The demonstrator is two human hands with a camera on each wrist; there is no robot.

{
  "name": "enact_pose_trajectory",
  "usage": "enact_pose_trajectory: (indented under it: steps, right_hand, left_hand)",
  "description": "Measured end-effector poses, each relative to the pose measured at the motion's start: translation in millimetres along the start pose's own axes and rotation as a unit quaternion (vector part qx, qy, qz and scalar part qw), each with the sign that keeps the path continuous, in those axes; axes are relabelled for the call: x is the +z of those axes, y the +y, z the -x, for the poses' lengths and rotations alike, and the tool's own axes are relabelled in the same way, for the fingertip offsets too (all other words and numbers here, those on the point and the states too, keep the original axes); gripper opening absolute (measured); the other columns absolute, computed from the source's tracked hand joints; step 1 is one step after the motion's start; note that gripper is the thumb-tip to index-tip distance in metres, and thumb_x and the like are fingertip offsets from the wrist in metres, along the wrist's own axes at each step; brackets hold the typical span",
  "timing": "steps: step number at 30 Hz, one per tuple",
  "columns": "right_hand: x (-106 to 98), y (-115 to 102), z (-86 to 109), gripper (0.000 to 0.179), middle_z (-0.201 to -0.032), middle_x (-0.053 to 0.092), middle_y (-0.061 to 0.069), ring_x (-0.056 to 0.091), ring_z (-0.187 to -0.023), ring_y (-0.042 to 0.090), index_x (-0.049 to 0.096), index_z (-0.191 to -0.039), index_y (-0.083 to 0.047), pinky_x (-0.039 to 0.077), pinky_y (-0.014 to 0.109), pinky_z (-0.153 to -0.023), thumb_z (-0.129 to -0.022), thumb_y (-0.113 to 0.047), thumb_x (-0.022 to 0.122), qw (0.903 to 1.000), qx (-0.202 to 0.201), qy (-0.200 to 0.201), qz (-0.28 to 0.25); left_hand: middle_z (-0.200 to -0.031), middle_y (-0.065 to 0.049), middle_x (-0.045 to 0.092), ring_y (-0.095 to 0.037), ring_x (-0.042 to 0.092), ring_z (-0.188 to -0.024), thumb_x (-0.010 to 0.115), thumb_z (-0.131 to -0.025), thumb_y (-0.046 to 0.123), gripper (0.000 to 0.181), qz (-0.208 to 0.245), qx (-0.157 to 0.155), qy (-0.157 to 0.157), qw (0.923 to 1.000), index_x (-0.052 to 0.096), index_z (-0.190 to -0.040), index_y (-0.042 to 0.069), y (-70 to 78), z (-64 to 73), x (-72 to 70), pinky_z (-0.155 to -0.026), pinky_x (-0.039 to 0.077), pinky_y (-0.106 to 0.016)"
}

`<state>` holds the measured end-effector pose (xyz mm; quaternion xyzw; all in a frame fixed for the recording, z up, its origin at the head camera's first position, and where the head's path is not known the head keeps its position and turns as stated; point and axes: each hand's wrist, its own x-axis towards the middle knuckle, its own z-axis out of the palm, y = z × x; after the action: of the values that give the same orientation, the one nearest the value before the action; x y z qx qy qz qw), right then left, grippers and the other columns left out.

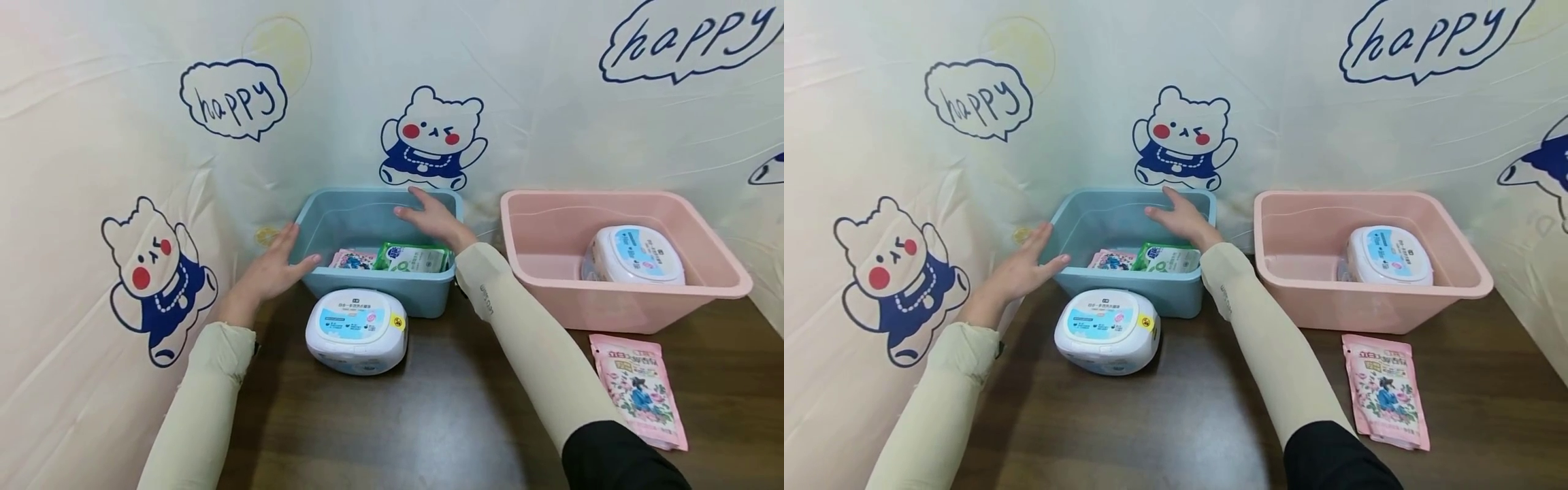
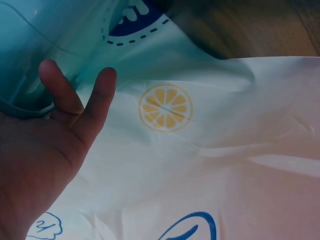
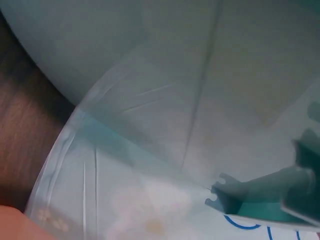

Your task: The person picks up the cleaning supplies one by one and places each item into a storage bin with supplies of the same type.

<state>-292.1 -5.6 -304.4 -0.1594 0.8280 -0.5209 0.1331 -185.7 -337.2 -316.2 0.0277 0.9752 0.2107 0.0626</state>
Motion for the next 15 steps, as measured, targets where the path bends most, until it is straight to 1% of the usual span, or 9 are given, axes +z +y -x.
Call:
enact_pose_trajectory:
  steps: [2, 4, 6, 7, 9, 11, 13, 14, 15]
  right_hand:
    - [-5.3, 1.9, 5.4, 0.058, -0.145, 0.052, 0.016, 0.051, -0.132, 0.031, 0.042, -0.154, -0.013, 0.041, 0.049, -0.109, -0.103, -0.033, 0.060, 0.9988, -0.015, 0.035, -0.032]
    - [-9.4, -0.9, 17.7, 0.037, -0.119, 0.067, 0.017, 0.067, -0.107, 0.031, 0.059, -0.136, -0.007, 0.053, 0.045, -0.095, -0.103, -0.024, 0.061, 0.9923, -0.038, 0.093, -0.072]
    - [-12.2, -7.6, 36.6, 0.018, -0.096, 0.069, 0.015, 0.070, -0.085, 0.029, 0.067, -0.114, -0.006, 0.058, 0.040, -0.082, -0.103, -0.018, 0.060, 0.9795, -0.066, 0.154, -0.112]
    - [-13.3, -12.2, 49.1, 0.015, -0.089, 0.068, 0.015, 0.070, -0.079, 0.028, 0.067, -0.106, -0.005, 0.059, 0.038, -0.078, -0.103, -0.017, 0.059, 0.9729, -0.080, 0.181, -0.120]
    - [-14.8, -19.3, 77.3, 0.016, -0.081, 0.066, 0.015, 0.067, -0.071, 0.027, 0.065, -0.095, -0.004, 0.060, 0.034, -0.072, -0.102, -0.016, 0.058, 0.9593, -0.120, 0.222, -0.128]
    - [-17.6, -20.8, 107.8, 0.016, -0.078, 0.064, 0.016, 0.064, -0.068, 0.027, 0.064, -0.092, -0.002, 0.059, 0.033, -0.069, -0.102, -0.014, 0.059, 0.9501, -0.155, 0.234, -0.137]
    - [-23.6, -14.6, 140.5, 0.017, -0.077, 0.064, 0.018, 0.064, -0.066, 0.028, 0.065, -0.092, 0.002, 0.059, 0.033, -0.067, -0.101, -0.012, 0.061, 0.9463, -0.183, 0.231, -0.133]
    - [-28.0, -7.9, 157.0, 0.017, -0.076, 0.064, 0.017, 0.064, -0.066, 0.027, 0.065, -0.092, 0.002, 0.058, 0.032, -0.067, -0.100, -0.012, 0.062, 0.9469, -0.187, 0.232, -0.120]
    - [-33.8, 0.1, 174.0, 0.017, -0.078, 0.065, 0.016, 0.064, -0.067, 0.026, 0.066, -0.094, 0.003, 0.059, 0.030, -0.067, -0.101, -0.012, 0.063, 0.9506, -0.182, 0.228, -0.105]
  left_hand:
    - [-0.169, -0.002, -0.013, -0.046, 0.005, -0.150, 0.041, -0.093, 0.077, 0.102, 0.001, 0.002, -0.006, 1.0000, -0.008, -0.163, 0.022, 2.5, -3.7, 3.8, -0.111, 0.012, -0.073]
    - [-0.168, -0.002, -0.014, -0.047, 0.004, -0.150, 0.042, -0.093, 0.076, 0.102, 0.006, 0.005, -0.013, 0.9999, -0.009, -0.162, 0.022, 3.6, -6.2, 6.5, -0.111, 0.011, -0.074]
    - [-0.168, -0.002, -0.015, -0.046, 0.002, -0.151, 0.043, -0.093, 0.075, 0.102, 0.013, 0.006, -0.017, 0.9998, -0.011, -0.162, 0.022, 2.8, -7.3, 7.5, -0.110, 0.011, -0.074]
    - [-0.168, -0.003, -0.016, -0.046, 0.002, -0.150, 0.043, -0.094, 0.075, 0.102, 0.016, 0.008, -0.018, 0.9997, -0.012, -0.162, 0.022, 1.7, -7.3, 7.4, -0.110, 0.010, -0.074]
    - [-0.168, -0.005, -0.017, -0.048, 0.001, -0.150, 0.043, -0.094, 0.074, 0.103, 0.020, 0.007, -0.018, 0.9996, -0.013, -0.161, 0.020, -0.8, -6.1, 6.0, -0.110, 0.010, -0.075]
    - [-0.167, -0.007, -0.017, -0.050, 0.001, -0.149, 0.043, -0.095, 0.073, 0.103, 0.021, 0.003, -0.018, 0.9996, -0.014, -0.161, 0.020, -3.7, -3.8, 3.9, -0.108, 0.011, -0.076]
    - [-0.167, -0.008, -0.019, -0.053, 0.001, -0.148, 0.043, -0.095, 0.072, 0.102, 0.022, 0.000, -0.020, 0.9996, -0.016, -0.160, 0.019, -6.3, -1.8, 1.6, -0.107, 0.011, -0.078]
    - [-0.166, -0.009, -0.020, -0.053, 0.001, -0.147, 0.043, -0.096, 0.071, 0.102, 0.022, -0.001, -0.021, 0.9995, -0.017, -0.160, 0.019, -7.2, -1.3, 0.7, -0.106, 0.011, -0.078]
    - [-0.166, -0.009, -0.020, -0.054, 0.000, -0.147, 0.043, -0.096, 0.071, 0.102, 0.023, 0.000, -0.021, 0.9995, -0.017, -0.160, 0.020, -7.8, -1.3, 0.0, -0.106, 0.011, -0.079]
